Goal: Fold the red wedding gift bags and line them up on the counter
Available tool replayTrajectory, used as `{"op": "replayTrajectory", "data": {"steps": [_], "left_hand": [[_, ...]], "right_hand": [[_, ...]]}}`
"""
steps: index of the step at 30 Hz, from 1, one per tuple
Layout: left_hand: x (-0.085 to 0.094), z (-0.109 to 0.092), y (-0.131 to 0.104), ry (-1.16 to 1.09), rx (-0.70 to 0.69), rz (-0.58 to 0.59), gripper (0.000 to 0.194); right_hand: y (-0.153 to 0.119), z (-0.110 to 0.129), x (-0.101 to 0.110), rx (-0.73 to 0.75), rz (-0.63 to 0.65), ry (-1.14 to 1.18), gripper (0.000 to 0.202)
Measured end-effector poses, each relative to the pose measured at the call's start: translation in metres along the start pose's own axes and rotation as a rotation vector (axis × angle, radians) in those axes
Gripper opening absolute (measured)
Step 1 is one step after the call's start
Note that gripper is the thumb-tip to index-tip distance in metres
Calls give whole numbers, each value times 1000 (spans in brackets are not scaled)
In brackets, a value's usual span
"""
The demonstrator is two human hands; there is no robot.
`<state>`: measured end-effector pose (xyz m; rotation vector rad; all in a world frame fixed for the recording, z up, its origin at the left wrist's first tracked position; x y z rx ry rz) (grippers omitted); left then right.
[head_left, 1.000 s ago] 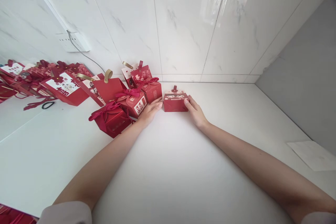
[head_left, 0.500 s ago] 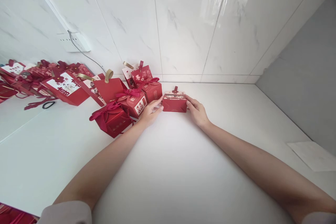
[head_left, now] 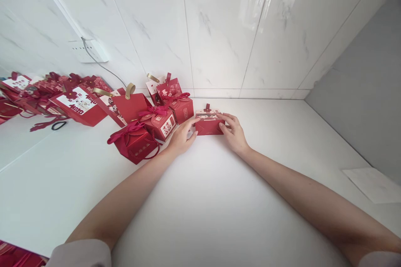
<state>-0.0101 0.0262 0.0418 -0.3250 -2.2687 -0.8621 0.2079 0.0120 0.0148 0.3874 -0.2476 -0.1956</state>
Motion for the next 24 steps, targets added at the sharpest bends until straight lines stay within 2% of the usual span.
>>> {"op": "replayTrajectory", "data": {"steps": [3,8,13,16,18,21,24], "left_hand": [[0,-1,1,-9,21,11,42],[1,4,5,-54,111,7,39],[1,2,4,-16,103,9,39],[-1,2,1,-106,136,55,41],[-2,3,-1,-206,182,96,38],[-3,7,-1,-336,235,110,36],[-5,13,3,-432,264,72,45]], "right_hand": [[1,0,1,60,-12,-81,33],[1,0,0,38,11,-119,36],[-2,-10,-4,-112,7,-40,59],[-3,-10,-2,-145,-5,-49,59],[-4,-1,1,-49,-35,-81,56],[-9,18,4,190,-51,-181,55],[-15,32,1,419,35,-285,50]]}}
Point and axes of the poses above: each hand's wrist, its own y-axis towards the middle knuckle, its own x-axis out of the back of the hand, z = x × y, the point moved 3 cm from there along y, towards the middle knuckle, and after that the axes turned 1 degree about -z, right-handed, at the moved point
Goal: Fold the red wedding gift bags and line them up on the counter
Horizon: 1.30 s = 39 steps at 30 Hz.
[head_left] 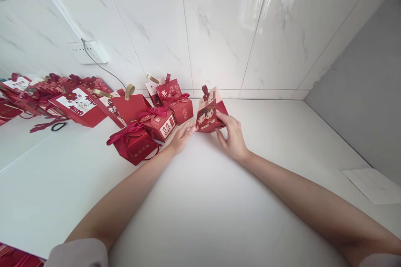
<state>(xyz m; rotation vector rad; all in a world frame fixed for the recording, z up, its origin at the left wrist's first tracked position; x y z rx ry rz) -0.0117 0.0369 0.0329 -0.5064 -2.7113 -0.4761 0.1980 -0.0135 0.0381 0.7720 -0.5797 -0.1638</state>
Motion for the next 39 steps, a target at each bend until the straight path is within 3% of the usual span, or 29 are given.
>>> {"op": "replayTrajectory", "data": {"steps": [3,6,9,11,15,17,20,24,39], "left_hand": [[-1,0,6,-65,-52,42,57],[-6,-3,6,-63,-145,147,63],[-8,-1,3,-1,-125,140,70],[-8,3,2,30,-77,94,69],[-9,6,2,0,-56,35,59],[-9,4,1,-10,-83,34,59],[-8,2,0,-10,-104,83,58],[-7,2,-2,11,-87,113,56],[-6,4,-1,35,-68,132,61]], "right_hand": [[-2,9,-6,203,200,9,44],[-5,11,-12,296,372,30,40],[-7,12,-13,325,410,31,37],[-9,13,-11,326,369,42,33],[-10,16,-3,192,121,94,31],[-10,14,-2,56,41,126,48],[-7,6,-8,-197,140,279,84],[-7,-7,-20,-495,392,577,100],[-4,-5,-20,-451,385,569,89]]}}
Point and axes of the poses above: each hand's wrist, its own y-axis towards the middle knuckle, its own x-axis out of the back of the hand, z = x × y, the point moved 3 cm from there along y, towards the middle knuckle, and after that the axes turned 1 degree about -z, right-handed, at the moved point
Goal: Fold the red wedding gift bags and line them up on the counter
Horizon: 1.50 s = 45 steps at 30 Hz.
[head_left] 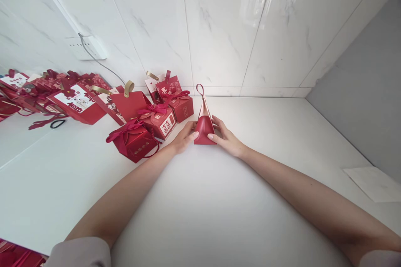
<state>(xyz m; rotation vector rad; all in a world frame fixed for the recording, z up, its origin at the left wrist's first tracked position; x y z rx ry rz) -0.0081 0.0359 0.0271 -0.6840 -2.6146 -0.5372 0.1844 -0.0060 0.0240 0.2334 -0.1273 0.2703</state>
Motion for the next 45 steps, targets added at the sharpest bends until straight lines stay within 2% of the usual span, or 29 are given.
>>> {"op": "replayTrajectory", "data": {"steps": [11,24,27,31,34,37,40,45], "left_hand": [[-1,-3,-1,26,-5,27,63],[-2,1,-1,56,-43,19,58],[-5,-4,-2,11,-115,-41,56],[-10,-20,-6,10,-192,-176,64],[-16,-33,-10,158,-249,-220,50],[-22,-45,-11,230,-297,-221,44],[-26,-53,-9,214,-304,-259,42],[-26,-55,-5,234,-293,-317,39]], "right_hand": [[0,-3,1,24,12,-10,85],[0,-9,3,57,23,-109,71],[0,-7,3,118,41,-126,76],[-4,0,0,216,113,-176,79],[-8,9,-2,304,61,-155,76],[-10,14,-5,343,-41,-178,74],[-10,13,-8,337,-111,-263,70],[-9,12,-11,277,-138,-315,65]]}}
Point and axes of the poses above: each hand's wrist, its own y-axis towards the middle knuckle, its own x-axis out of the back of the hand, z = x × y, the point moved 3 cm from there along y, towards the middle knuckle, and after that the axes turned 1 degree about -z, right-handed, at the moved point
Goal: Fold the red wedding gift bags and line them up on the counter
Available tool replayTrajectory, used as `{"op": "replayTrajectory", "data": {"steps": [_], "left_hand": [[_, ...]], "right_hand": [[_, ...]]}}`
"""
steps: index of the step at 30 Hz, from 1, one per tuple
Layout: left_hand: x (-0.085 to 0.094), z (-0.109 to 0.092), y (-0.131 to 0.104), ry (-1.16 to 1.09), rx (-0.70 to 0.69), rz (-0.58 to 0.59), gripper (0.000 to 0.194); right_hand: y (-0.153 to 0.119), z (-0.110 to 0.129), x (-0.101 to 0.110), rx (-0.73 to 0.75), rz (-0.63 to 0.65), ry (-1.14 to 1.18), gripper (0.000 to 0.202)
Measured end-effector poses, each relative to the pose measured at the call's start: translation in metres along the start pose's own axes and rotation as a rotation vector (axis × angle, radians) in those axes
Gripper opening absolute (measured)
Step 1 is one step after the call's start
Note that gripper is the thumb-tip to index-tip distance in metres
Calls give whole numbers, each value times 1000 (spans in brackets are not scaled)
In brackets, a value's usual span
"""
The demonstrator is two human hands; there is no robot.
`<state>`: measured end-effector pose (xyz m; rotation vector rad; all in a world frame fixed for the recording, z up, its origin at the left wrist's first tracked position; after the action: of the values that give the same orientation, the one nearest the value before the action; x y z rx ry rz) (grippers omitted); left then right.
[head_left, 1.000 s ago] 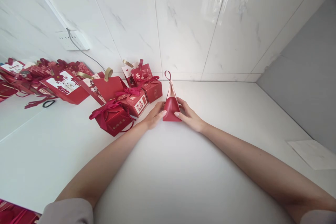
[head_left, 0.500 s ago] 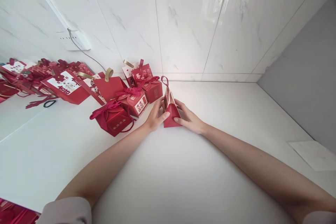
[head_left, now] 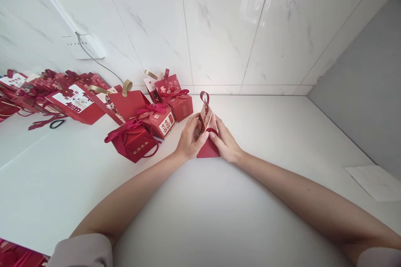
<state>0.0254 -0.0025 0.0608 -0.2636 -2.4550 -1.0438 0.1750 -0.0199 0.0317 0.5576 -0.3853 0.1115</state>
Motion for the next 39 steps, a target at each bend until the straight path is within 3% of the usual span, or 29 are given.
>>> {"op": "replayTrajectory", "data": {"steps": [9,18,23,29,34,39], "left_hand": [[1,2,-1,-31,-36,-8,41],[2,7,-3,-96,12,73,45],[11,-11,6,12,-28,164,74],[18,-28,16,197,-100,240,82],[12,-17,12,158,7,149,73],[11,-19,11,180,-5,140,62]], "right_hand": [[0,2,-2,-27,28,53,65],[0,7,1,32,36,-5,63],[-1,10,1,107,58,-118,68],[2,9,0,136,68,-79,67],[3,11,1,129,79,-52,66],[3,10,1,121,89,-21,64]]}}
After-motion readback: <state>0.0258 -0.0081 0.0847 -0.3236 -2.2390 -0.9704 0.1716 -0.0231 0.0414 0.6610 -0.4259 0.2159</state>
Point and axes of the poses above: each hand's wrist, its own y-axis towards the middle knuckle, its own x-axis out of the back of the hand, z = x × y, the point moved 3 cm from there along y, towards the middle knuckle, and after that the axes turned 1 degree about -z, right-handed, at the moved point
